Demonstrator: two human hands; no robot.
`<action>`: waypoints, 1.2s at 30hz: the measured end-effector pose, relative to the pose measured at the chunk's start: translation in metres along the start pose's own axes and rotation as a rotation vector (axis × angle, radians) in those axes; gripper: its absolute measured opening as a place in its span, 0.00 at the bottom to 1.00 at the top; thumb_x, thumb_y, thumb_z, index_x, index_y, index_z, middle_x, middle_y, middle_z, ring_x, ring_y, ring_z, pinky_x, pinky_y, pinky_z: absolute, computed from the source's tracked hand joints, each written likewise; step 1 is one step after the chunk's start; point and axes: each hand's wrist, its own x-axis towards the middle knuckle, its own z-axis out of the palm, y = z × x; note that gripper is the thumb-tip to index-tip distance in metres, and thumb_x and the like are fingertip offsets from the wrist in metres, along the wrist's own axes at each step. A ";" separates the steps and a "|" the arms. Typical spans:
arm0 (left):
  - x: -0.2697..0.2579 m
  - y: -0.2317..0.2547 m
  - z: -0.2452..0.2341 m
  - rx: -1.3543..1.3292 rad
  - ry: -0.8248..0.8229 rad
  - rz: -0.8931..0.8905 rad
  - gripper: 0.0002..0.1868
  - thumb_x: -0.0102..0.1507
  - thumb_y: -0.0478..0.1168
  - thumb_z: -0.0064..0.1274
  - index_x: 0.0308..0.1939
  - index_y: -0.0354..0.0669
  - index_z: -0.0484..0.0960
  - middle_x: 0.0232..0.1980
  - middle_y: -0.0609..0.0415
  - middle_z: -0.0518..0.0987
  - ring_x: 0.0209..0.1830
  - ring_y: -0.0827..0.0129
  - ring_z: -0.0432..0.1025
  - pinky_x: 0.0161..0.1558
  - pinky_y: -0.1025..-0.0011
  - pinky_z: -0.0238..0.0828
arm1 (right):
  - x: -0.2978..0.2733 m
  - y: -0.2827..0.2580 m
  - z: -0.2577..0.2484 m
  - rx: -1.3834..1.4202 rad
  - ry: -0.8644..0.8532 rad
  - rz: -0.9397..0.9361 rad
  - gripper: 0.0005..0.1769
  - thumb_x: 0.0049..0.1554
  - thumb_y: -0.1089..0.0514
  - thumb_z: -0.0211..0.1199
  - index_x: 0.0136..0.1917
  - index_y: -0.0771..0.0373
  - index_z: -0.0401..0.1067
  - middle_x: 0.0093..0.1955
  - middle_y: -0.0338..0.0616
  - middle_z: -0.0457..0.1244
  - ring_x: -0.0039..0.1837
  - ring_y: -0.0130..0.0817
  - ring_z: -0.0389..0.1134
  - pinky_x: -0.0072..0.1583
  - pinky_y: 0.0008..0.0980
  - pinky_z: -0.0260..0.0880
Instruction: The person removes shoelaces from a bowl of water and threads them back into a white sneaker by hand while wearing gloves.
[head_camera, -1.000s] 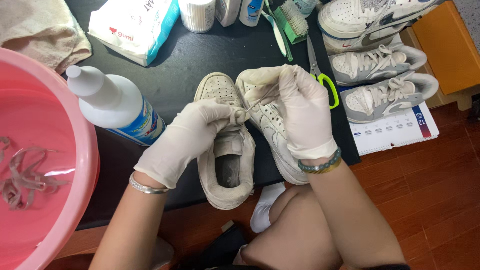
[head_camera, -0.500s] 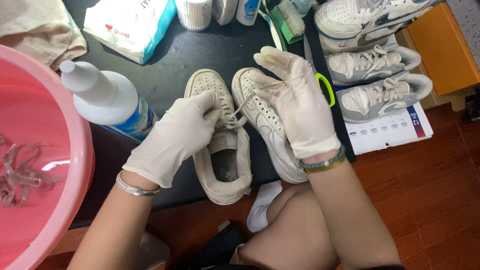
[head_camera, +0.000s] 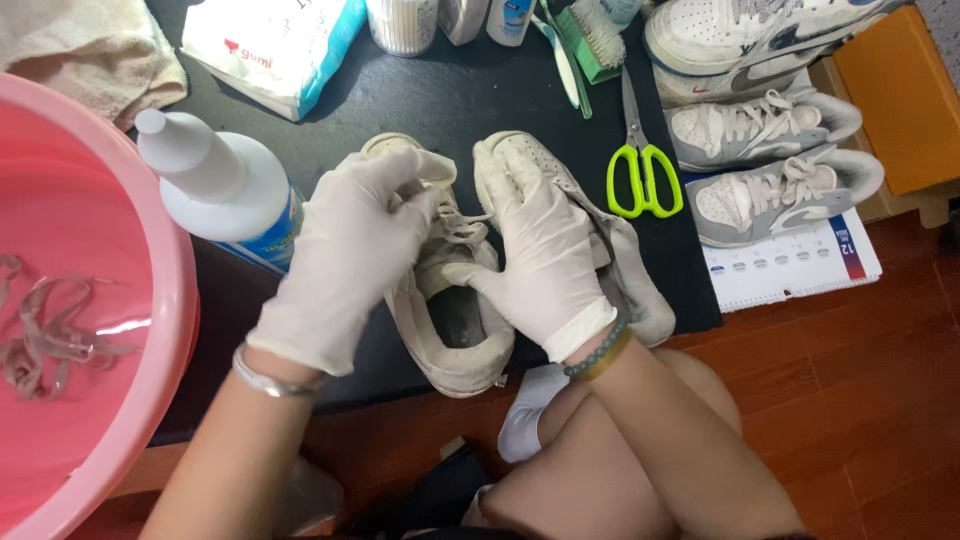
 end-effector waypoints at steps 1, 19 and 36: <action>0.002 0.005 -0.001 0.070 0.034 0.113 0.12 0.61 0.31 0.56 0.48 0.43 0.85 0.41 0.46 0.83 0.43 0.58 0.79 0.46 0.63 0.76 | 0.000 0.000 0.003 -0.028 -0.024 0.031 0.60 0.43 0.38 0.77 0.77 0.67 0.53 0.71 0.63 0.55 0.70 0.59 0.58 0.68 0.51 0.58; -0.032 0.021 -0.007 0.623 0.048 0.139 0.18 0.56 0.41 0.63 0.45 0.33 0.81 0.37 0.41 0.79 0.41 0.48 0.74 0.42 0.56 0.72 | -0.011 0.000 0.018 0.082 -0.013 -0.003 0.47 0.55 0.54 0.67 0.81 0.63 0.49 0.63 0.60 0.66 0.61 0.55 0.70 0.65 0.47 0.65; -0.024 0.000 0.008 0.812 0.150 0.089 0.15 0.68 0.48 0.54 0.33 0.40 0.80 0.32 0.45 0.80 0.33 0.55 0.78 0.33 0.61 0.76 | -0.009 -0.005 0.015 -0.025 -0.031 0.094 0.52 0.54 0.50 0.66 0.82 0.66 0.44 0.53 0.65 0.68 0.54 0.59 0.69 0.60 0.52 0.67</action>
